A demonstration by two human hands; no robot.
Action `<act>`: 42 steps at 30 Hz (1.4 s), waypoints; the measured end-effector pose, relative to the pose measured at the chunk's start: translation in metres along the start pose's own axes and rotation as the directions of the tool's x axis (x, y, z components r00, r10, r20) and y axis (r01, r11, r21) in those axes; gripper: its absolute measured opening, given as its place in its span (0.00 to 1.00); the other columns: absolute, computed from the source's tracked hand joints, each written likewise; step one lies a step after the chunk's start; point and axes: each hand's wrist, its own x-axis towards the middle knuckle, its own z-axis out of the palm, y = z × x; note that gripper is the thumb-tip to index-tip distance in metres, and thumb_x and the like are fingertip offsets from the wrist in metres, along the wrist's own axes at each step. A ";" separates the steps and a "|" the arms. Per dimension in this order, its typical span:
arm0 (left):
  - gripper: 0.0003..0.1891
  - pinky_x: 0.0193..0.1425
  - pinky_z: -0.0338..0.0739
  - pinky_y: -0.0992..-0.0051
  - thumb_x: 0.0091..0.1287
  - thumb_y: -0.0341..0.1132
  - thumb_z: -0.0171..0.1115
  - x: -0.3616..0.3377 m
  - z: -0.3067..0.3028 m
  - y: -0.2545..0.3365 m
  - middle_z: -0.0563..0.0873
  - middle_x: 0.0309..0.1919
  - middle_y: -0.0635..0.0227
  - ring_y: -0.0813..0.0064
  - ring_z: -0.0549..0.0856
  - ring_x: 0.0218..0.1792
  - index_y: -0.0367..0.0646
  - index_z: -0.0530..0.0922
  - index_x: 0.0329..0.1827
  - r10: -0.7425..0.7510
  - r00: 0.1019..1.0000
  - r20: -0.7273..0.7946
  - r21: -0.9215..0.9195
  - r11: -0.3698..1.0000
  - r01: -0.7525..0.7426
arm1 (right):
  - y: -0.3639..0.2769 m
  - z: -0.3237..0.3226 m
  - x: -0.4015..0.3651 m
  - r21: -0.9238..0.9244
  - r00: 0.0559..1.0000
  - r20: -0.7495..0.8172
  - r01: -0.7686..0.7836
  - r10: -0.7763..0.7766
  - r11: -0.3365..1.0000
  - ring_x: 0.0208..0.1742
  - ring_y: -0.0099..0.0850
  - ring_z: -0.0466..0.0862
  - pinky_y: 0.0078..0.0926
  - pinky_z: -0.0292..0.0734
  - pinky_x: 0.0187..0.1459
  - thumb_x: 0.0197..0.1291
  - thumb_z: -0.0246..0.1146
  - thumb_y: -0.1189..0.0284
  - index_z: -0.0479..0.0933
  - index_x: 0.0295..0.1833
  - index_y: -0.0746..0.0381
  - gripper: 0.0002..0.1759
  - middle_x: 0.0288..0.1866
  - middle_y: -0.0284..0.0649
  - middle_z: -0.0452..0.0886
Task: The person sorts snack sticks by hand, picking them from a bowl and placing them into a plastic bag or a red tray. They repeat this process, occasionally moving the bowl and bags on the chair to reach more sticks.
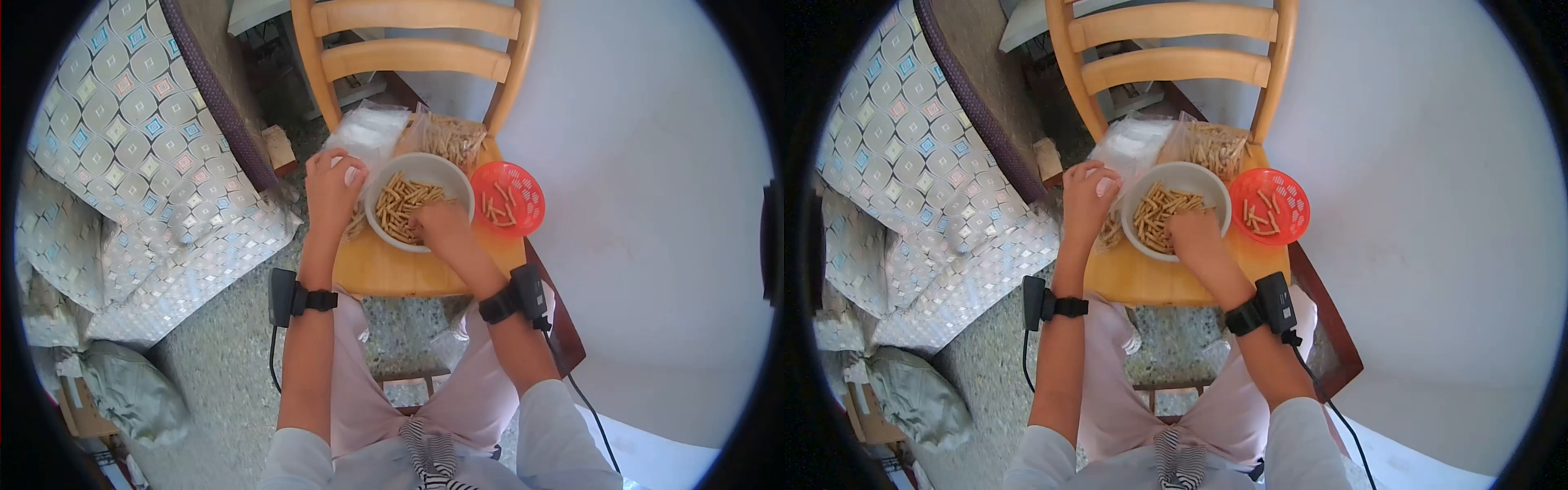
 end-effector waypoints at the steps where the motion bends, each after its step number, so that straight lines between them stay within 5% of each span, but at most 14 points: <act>1: 0.07 0.66 0.71 0.58 0.62 0.37 0.72 -0.004 0.003 -0.002 0.82 0.56 0.67 0.56 0.73 0.63 0.49 0.88 0.42 -0.041 0.997 0.068 0.041 0.998 0.039 | -0.001 -0.001 0.000 -0.005 1.000 -0.029 -0.007 0.007 1.000 0.44 0.44 0.87 0.42 0.81 0.46 0.54 0.68 0.75 0.87 0.36 0.58 0.05 0.37 0.43 0.86; 5: 0.10 0.68 0.70 0.59 0.64 0.38 0.70 -0.009 0.005 0.006 0.83 0.56 0.65 0.54 0.74 0.62 0.50 0.88 0.47 -0.053 0.997 0.064 0.025 0.998 0.052 | -0.004 -0.011 0.006 0.053 0.995 -0.060 -0.076 0.079 0.996 0.42 0.43 0.87 0.42 0.81 0.45 0.56 0.68 0.74 0.87 0.40 0.56 0.06 0.38 0.42 0.87; 6: 0.10 0.68 0.70 0.59 0.64 0.38 0.70 -0.008 0.004 0.011 0.83 0.56 0.65 0.54 0.74 0.62 0.50 0.88 0.47 -0.053 0.997 0.063 0.026 0.998 0.051 | -0.007 -0.018 0.006 0.125 0.976 -0.207 -0.037 0.062 0.991 0.40 0.42 0.88 0.41 0.81 0.44 0.57 0.68 0.74 0.86 0.41 0.56 0.07 0.38 0.42 0.87; 7: 0.10 0.67 0.70 0.58 0.65 0.39 0.70 -0.008 0.002 0.017 0.83 0.56 0.65 0.54 0.74 0.62 0.50 0.88 0.47 0.003 0.999 0.040 -0.032 0.999 -0.002 | -0.009 -0.025 0.005 0.191 0.935 -0.349 0.013 0.055 0.981 0.39 0.42 0.88 0.39 0.81 0.42 0.59 0.68 0.74 0.86 0.43 0.56 0.07 0.38 0.42 0.87; 12: 0.12 0.58 0.76 0.64 0.69 0.37 0.68 -0.012 -0.003 0.052 0.85 0.53 0.66 0.63 0.81 0.54 0.46 0.87 0.53 0.235 0.972 0.009 -0.139 0.963 -0.232 | -0.014 -0.050 0.009 0.338 0.899 -0.423 0.041 0.113 0.940 0.42 0.47 0.85 0.45 0.78 0.40 0.65 0.64 0.72 0.79 0.43 0.58 0.03 0.41 0.41 0.85; 14: 0.10 0.43 0.77 0.75 0.70 0.35 0.68 -0.017 -0.005 0.067 0.88 0.45 0.67 0.76 0.83 0.38 0.45 0.86 0.52 -0.151 0.905 0.396 -0.466 0.817 0.341 | -0.015 -0.054 0.007 0.332 0.891 -0.443 0.063 0.097 0.941 0.42 0.48 0.85 0.45 0.77 0.41 0.65 0.63 0.73 0.78 0.43 0.59 0.03 0.41 0.43 0.84; 17: 0.09 0.32 0.71 0.80 0.68 0.33 0.70 -0.018 0.002 0.068 0.89 0.40 0.69 0.84 0.78 0.27 0.44 0.86 0.50 -0.116 0.971 0.207 -0.529 0.822 0.211 | -0.020 -0.055 0.007 0.352 0.870 -0.484 0.096 0.093 0.931 0.43 0.49 0.84 0.45 0.76 0.41 0.66 0.63 0.73 0.79 0.45 0.59 0.04 0.40 0.43 0.84; 20: 0.09 0.32 0.71 0.79 0.66 0.32 0.72 -0.016 -0.005 0.074 0.87 0.38 0.70 0.82 0.78 0.27 0.44 0.87 0.48 -0.068 0.978 0.199 -0.584 0.793 0.174 | -0.022 -0.053 0.006 0.453 0.863 -0.494 0.153 0.105 0.878 0.44 0.48 0.83 0.45 0.76 0.43 0.65 0.63 0.73 0.80 0.48 0.59 0.07 0.42 0.42 0.84; 22: 0.09 0.33 0.71 0.79 0.65 0.31 0.72 -0.020 -0.002 0.074 0.86 0.36 0.71 0.81 0.77 0.27 0.44 0.87 0.47 -0.038 0.983 0.178 -0.567 0.813 0.134 | -0.019 -0.052 0.006 0.276 0.882 -0.471 0.157 -0.009 0.948 0.45 0.48 0.84 0.43 0.78 0.44 0.63 0.66 0.73 0.82 0.49 0.58 0.09 0.44 0.40 0.85; 29: 0.09 0.31 0.71 0.79 0.65 0.30 0.73 -0.019 -0.005 0.082 0.85 0.33 0.71 0.80 0.81 0.28 0.44 0.87 0.46 -0.005 0.998 0.064 -0.523 0.852 0.037 | -0.023 -0.059 0.005 0.330 0.860 -0.497 0.067 0.113 0.942 0.43 0.46 0.85 0.40 0.80 0.41 0.61 0.68 0.72 0.85 0.47 0.56 0.09 0.45 0.39 0.86; 36: 0.08 0.33 0.74 0.79 0.67 0.30 0.70 -0.020 -0.003 0.076 0.89 0.37 0.68 0.80 0.87 0.33 0.44 0.87 0.48 -0.094 0.991 0.091 -0.502 0.855 0.127 | -0.022 -0.070 0.004 0.333 0.848 -0.528 0.156 0.047 0.930 0.43 0.40 0.86 0.36 0.79 0.43 0.60 0.70 0.71 0.84 0.46 0.56 0.08 0.42 0.35 0.86; 38: 0.09 0.40 0.81 0.72 0.68 0.32 0.68 -0.021 -0.002 0.074 0.89 0.40 0.60 0.67 0.89 0.35 0.43 0.85 0.50 -0.088 0.983 0.163 -0.482 0.862 0.157 | -0.023 -0.069 0.004 0.344 0.854 -0.520 0.187 0.020 0.920 0.43 0.39 0.85 0.36 0.78 0.44 0.60 0.70 0.71 0.84 0.46 0.57 0.08 0.42 0.35 0.86; 42: 0.10 0.41 0.81 0.70 0.67 0.30 0.68 -0.024 0.005 0.066 0.89 0.40 0.60 0.65 0.89 0.36 0.43 0.84 0.50 -0.073 0.979 0.189 -0.442 0.884 0.151 | -0.033 -0.059 0.006 0.324 0.826 -0.551 0.342 -0.118 0.882 0.42 0.40 0.86 0.35 0.79 0.44 0.60 0.70 0.73 0.84 0.46 0.57 0.08 0.42 0.36 0.86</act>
